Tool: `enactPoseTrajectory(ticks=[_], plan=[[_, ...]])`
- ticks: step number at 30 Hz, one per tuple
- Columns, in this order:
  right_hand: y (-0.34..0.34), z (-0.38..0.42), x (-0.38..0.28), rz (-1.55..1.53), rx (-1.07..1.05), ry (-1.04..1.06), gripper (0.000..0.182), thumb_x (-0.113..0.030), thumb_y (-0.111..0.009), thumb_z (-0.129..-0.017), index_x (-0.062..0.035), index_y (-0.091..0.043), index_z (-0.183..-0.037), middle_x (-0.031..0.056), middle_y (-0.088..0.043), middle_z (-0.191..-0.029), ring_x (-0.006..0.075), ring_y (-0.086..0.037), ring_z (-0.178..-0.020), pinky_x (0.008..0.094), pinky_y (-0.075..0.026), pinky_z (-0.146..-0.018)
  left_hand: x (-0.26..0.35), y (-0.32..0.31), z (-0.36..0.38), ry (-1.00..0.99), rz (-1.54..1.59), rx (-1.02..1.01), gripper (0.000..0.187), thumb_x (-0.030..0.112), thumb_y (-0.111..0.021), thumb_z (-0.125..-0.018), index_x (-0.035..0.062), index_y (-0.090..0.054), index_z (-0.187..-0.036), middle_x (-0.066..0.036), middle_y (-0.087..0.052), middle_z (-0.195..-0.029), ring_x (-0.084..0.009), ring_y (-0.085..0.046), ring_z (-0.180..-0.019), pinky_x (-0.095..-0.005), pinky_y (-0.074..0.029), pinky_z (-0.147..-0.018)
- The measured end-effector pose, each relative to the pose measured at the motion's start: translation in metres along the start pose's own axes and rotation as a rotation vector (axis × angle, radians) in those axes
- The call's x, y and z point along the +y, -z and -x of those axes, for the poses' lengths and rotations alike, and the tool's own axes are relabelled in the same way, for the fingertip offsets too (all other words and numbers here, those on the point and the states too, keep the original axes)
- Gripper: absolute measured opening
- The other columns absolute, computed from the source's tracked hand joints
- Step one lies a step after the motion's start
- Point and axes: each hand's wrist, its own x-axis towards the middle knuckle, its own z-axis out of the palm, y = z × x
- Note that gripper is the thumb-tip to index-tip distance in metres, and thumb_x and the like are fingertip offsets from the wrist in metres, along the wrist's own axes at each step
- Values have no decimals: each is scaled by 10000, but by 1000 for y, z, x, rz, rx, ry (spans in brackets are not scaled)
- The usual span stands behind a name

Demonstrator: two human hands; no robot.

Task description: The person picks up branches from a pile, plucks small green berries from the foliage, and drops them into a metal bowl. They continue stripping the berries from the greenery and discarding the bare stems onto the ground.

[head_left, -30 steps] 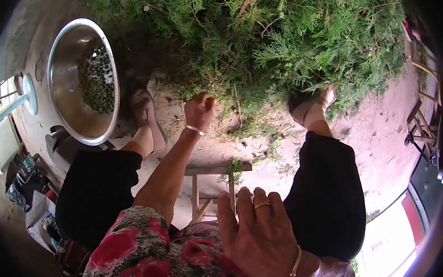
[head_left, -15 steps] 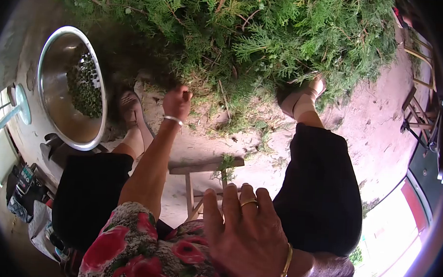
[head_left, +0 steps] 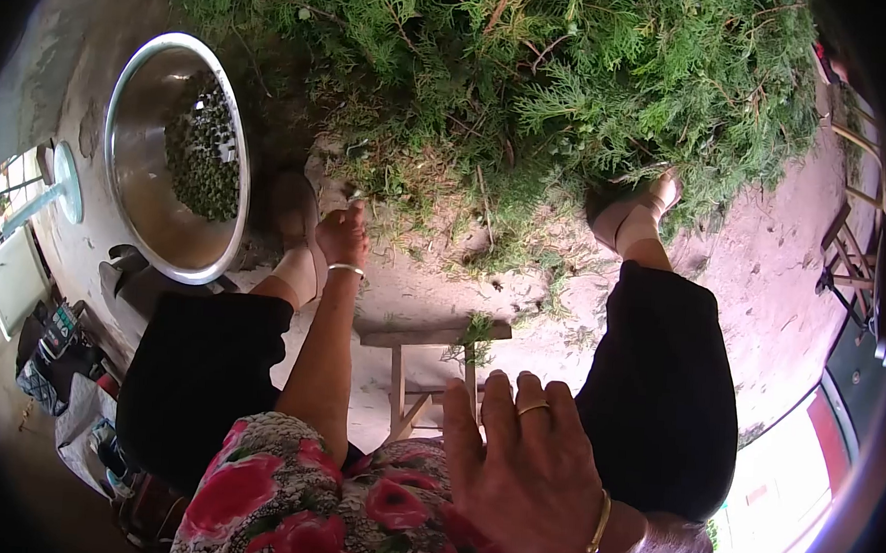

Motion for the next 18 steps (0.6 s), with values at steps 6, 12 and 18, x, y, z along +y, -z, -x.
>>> enactPoseTrajectory(ticks=[6, 12, 18], plan=[[0, -3, 0, 1, -15, -1, 357, -101, -537, -796, 31, -562, -1126, 235, -589, -1055, 339, -576, -953, 458, -450, -843, -11, -7, -47, -363, -69, 97, 54, 45, -567, -843, 46, -577, -790, -96, -595, -685, -222, -573, -466, -327, -444, -374], [1, -6, -2, 6, -36, 2, 355, -97, -538, -795, 31, -563, -1124, 238, -589, -1053, 339, -579, -948, 456, -453, -836, -60, 17, -136, -816, -825, 112, 94, 142, -636, -794, 73, -607, -850, -134, -607, -716, -274, -573, -566, -379, -469, -517], [1, -8, -5, 38, -26, -4, 352, -89, -539, -791, 26, -566, -1123, 230, -588, -1057, 340, -582, -951, 452, -458, -841, 11, 33, -42, 7, 165, -274, 208, 163, -693, -731, 142, -636, -930, -22, -593, -666, -152, -528, -553, -334, -413, -493]])
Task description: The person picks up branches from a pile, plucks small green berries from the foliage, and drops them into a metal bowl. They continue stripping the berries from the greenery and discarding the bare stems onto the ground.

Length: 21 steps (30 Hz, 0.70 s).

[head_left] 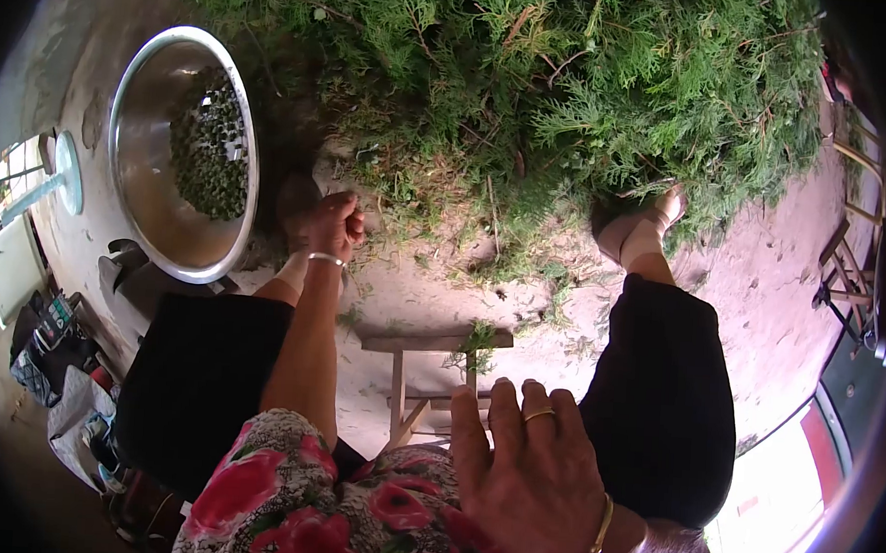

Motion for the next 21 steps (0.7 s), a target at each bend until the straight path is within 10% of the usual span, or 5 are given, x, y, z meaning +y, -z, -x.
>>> enactPoseTrajectory(ticks=[5, 10, 13, 15, 21], plan=[[-1, 0, -3, 38, -18, 3, 352, -91, -543, -788, 19, -569, -1122, 214, -588, -1046, 331, -582, -952, 441, -461, -842, -3, 8, 29, -1, 632, -238, 195, 81, -652, -769, 28, -592, -947, -122, -601, -794, -200, -545, -734, -331, -461, -653], [-4, -3, 0, 36, -3, 15, 344, -106, -546, -790, 14, -571, -1112, 191, -579, -1014, 311, -577, -929, 429, -458, -819, 6, -5, -34, -100, 540, -63, 152, 85, -674, -764, 15, -614, -885, -72, -601, -799, -206, -543, -696, -385, -489, -646], [-7, -4, 0, 46, 27, -4, 331, -111, -544, -792, 4, -574, -1101, 178, -574, -1002, 306, -571, -931, 421, -457, -813, 23, -24, -54, -36, -118, -14, 195, 150, -693, -768, 41, -611, -908, -95, -632, -773, -259, -590, -684, -416, -499, -643], [-7, -5, 0, 55, 49, -14, 322, -114, -543, -793, -3, -576, -1093, 169, -570, -994, 303, -568, -932, 415, -456, -808, 18, -61, -47, -747, -1114, 331, 192, 184, -686, -764, 63, -612, -894, -137, -640, -753, -301, -630, -720, -404, -496, -675], [17, -17, 5, -511, -190, -250, 321, -112, -538, -796, 0, -571, -1094, 175, -576, -1000, 299, -570, -920, 416, -453, -808, 10, -30, -80, -560, -1187, 288, 191, 182, -642, -788, 71, -591, -934, -130, -641, -762, -249, -622, -693, -381, -490, -633]])
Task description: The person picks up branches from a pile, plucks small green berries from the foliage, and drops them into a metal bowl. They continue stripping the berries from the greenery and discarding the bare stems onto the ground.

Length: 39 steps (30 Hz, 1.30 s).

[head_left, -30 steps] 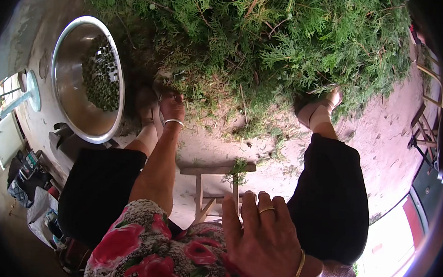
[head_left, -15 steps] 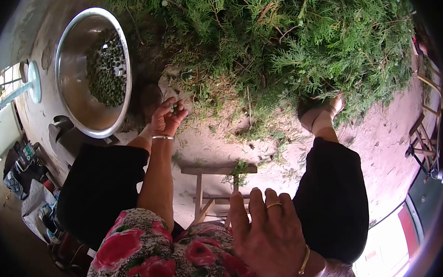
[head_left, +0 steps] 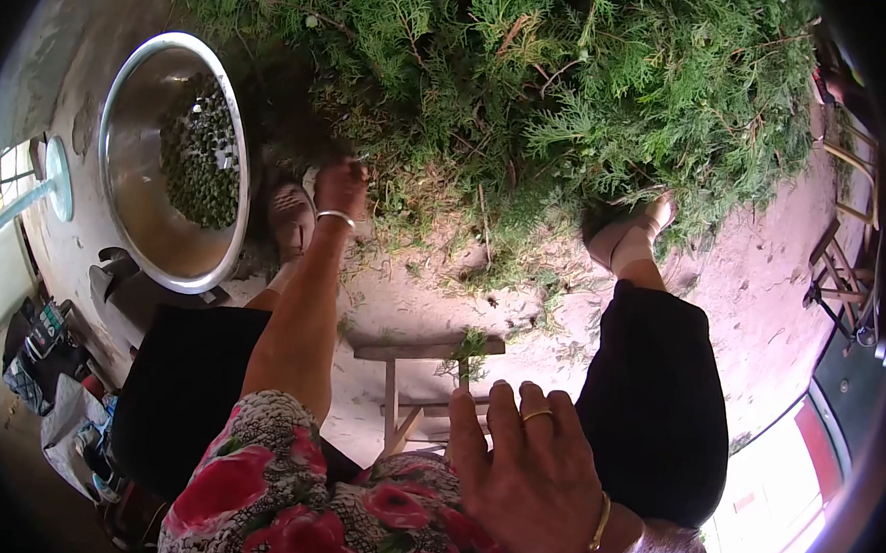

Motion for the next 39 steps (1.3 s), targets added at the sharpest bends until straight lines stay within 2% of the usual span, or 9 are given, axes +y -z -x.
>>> enactPoseTrajectory(ticks=[2, 9, 14, 18, 23, 25, 31, 36, 39], plan=[[-16, 6, 5, 232, 117, 101, 319, -110, -535, -796, 2, -570, -1093, 179, -579, -999, 299, -571, -916, 416, -451, -807, 31, 47, 21, 568, 853, -256, 96, 155, -655, -792, 78, -607, -823, -59, -609, -727, -139, -561, -620, -314, -452, -504], [-24, 9, 6, 508, 159, 192, 315, -108, -532, -797, 1, -572, -1090, 190, -585, -1001, 299, -570, -915, 417, -446, -802, 33, 51, 78, 619, 1688, -176, 77, 86, -674, -737, 28, -629, -763, -43, -579, -606, -153, -505, -492, -340, -473, -517], [-21, 0, 11, 481, 152, 282, 356, -159, -570, -792, 31, -589, -1094, 246, -588, -1004, 354, -578, -922, 473, -463, -827, 49, -15, 73, -144, 163, -59, 180, 227, -697, -730, 54, -662, -764, -148, -642, -683, -318, -617, -590, -407, -509, -602], [-20, 0, 16, 480, 152, 303, 375, -152, -576, -785, 35, -581, -1110, 247, -584, -1013, 365, -573, -927, 480, -460, -830, 70, -5, 81, -97, -308, -29, 218, 268, -650, -776, 53, -610, -781, -171, -626, -691, -378, -614, -689, -455, -493, -617], [-20, 2, 15, 489, 157, 321, 380, -138, -576, -772, 38, -580, -1109, 241, -580, -1009, 364, -573, -926, 480, -459, -828, 40, 2, 71, -156, -178, -31, 157, 198, -601, -791, 56, -636, -734, -158, -636, -653, -322, -637, -651, -456, -517, -631], [-20, 4, 14, 476, 149, 304, 379, -133, -575, -769, 36, -582, -1108, 238, -580, -1008, 364, -573, -926, 476, -459, -828, 48, 44, 85, 420, 624, -358, 113, 134, -601, -794, 29, -636, -771, -126, -633, -676, -253, -608, -614, -423, -510, -571], [-25, 6, 16, 486, 182, 302, 363, -162, -578, -790, 28, -588, -1099, 235, -579, -1007, 351, -567, -913, 466, -456, -823, 17, 60, 107, 537, 1433, -405, 110, 43, -597, -796, -11, -611, -891, -179, -617, -829, -217, -580, -668, -340, -470, -525], [-21, 3, 16, 466, 181, 277, 353, -158, -575, -794, 25, -590, -1095, 223, -580, -1010, 345, -567, -912, 464, -457, -824, 88, 2, 63, 107, 527, -297, 117, 97, -642, -796, 31, -588, -876, -112, -615, -682, -231, -586, -592, -353, -482, -534], [-23, 3, 20, 497, 209, 304, 350, -135, -571, -783, 25, -590, -1095, 225, -582, -1009, 347, -569, -917, 467, -457, -827, 94, -28, 59, -553, -26, 235, 90, 97, -608, -807, 25, -565, -838, -157, -585, -580, -316, -574, -517, -374, -475, -491]])
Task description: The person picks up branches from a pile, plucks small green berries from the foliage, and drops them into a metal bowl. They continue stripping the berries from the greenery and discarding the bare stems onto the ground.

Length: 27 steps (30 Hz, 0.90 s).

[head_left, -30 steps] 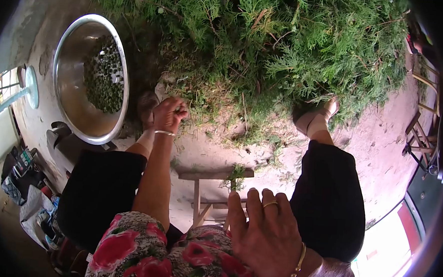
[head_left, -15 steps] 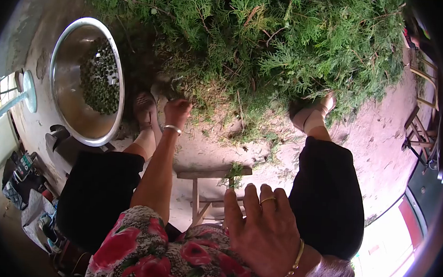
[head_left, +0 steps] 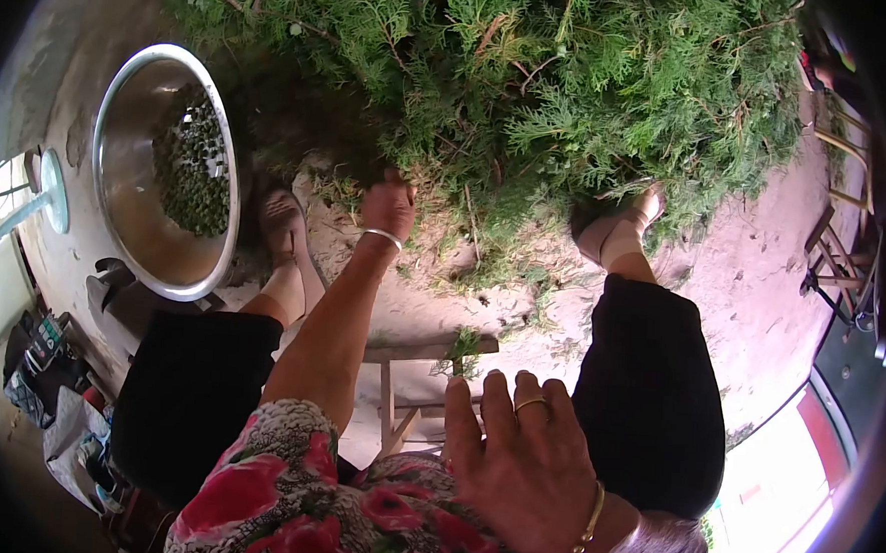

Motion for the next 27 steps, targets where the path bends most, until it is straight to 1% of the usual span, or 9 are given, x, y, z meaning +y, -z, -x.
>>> enactPoseTrajectory(ticks=[2, 4, 7, 10, 14, 16, 18, 22, 27], plan=[[0, 0, 1, -2, -3, -10, 351, -126, -569, -779, 26, -589, -1094, 227, -584, -1009, 347, -570, -922, 468, -457, -831, 2, -7, 1, 180, -59, -230, 89, 92, -586, -806, 18, -539, -825, -235, -550, -597, -409, -537, -516, -428, -463, -473], [1, 1, -2, -12, -1, -14, 352, -117, -567, -774, 27, -589, -1094, 229, -586, -1008, 348, -572, -926, 468, -457, -834, -11, -3, 2, 91, 6, -127, 81, 91, -571, -816, 33, -542, -767, -165, -566, -561, -331, -535, -434, -406, -455, -426], [4, 3, -5, 54, 18, -96, 330, -109, -531, -796, 6, -569, -1102, 192, -587, -1012, 301, -570, -919, 424, -444, -808, -1, 56, -8, 888, 881, -437, 76, 74, -622, -790, 1, -627, -772, -75, -603, -603, -117, -506, -454, -258, -408, -393], [4, 2, -3, -1, -17, 6, 353, -114, -566, -772, 31, -587, -1093, 231, -591, -1003, 349, -579, -919, 468, -458, -837, -12, 88, 16, 878, 1382, -381, 98, 74, -630, -801, -24, -624, -798, -95, -606, -649, -112, -501, -466, -249, -377, -376], [4, 5, -8, 84, -1, -52, 344, -112, -531, -798, 7, -567, -1119, 194, -589, -1025, 302, -571, -923, 432, -441, -823, -5, 78, 5, 999, 1333, -268, 125, 68, -649, -800, -43, -649, -857, -103, -609, -671, -127, -525, -489, -247, -382, -388], [4, 4, -7, 62, -16, -66, 349, -111, -533, -799, 6, -566, -1126, 197, -588, -1035, 303, -572, -927, 438, -439, -833, -22, 37, 1, 966, 1183, -222, 116, 63, -674, -765, -25, -664, -840, -104, -628, -659, -157, -558, -495, -281, -418, -423], [5, 3, -5, 37, -30, -84, 354, -111, -534, -800, 6, -566, -1132, 200, -587, -1045, 305, -574, -931, 443, -436, -843, -24, 1, -6, 411, 498, 25, 153, 106, -712, -718, -8, -658, -805, -114, -631, -632, -163, -585, -509, -319, -455, -473], [4, 2, -2, 71, -27, -78, 379, -103, -563, -777, -3, -564, -1142, 198, -588, -1050, 301, -575, -941, 456, -432, -868, 4, -1, -29, 168, -92, -90, 112, 110, -662, -708, 8, -634, -745, -180, -619, -668, -300, -623, -596, -379, -483, -543], [3, -1, 0, -27, -37, -10, 352, -116, -565, -775, 33, -585, -1094, 238, -593, -1003, 353, -588, -909, 468, -461, -833, 1, 3, -24, 63, 32, -94, 117, 105, -652, -719, 22, -581, -759, -168, -607, -633, -331, -615, -596, -410, -483, -541]])
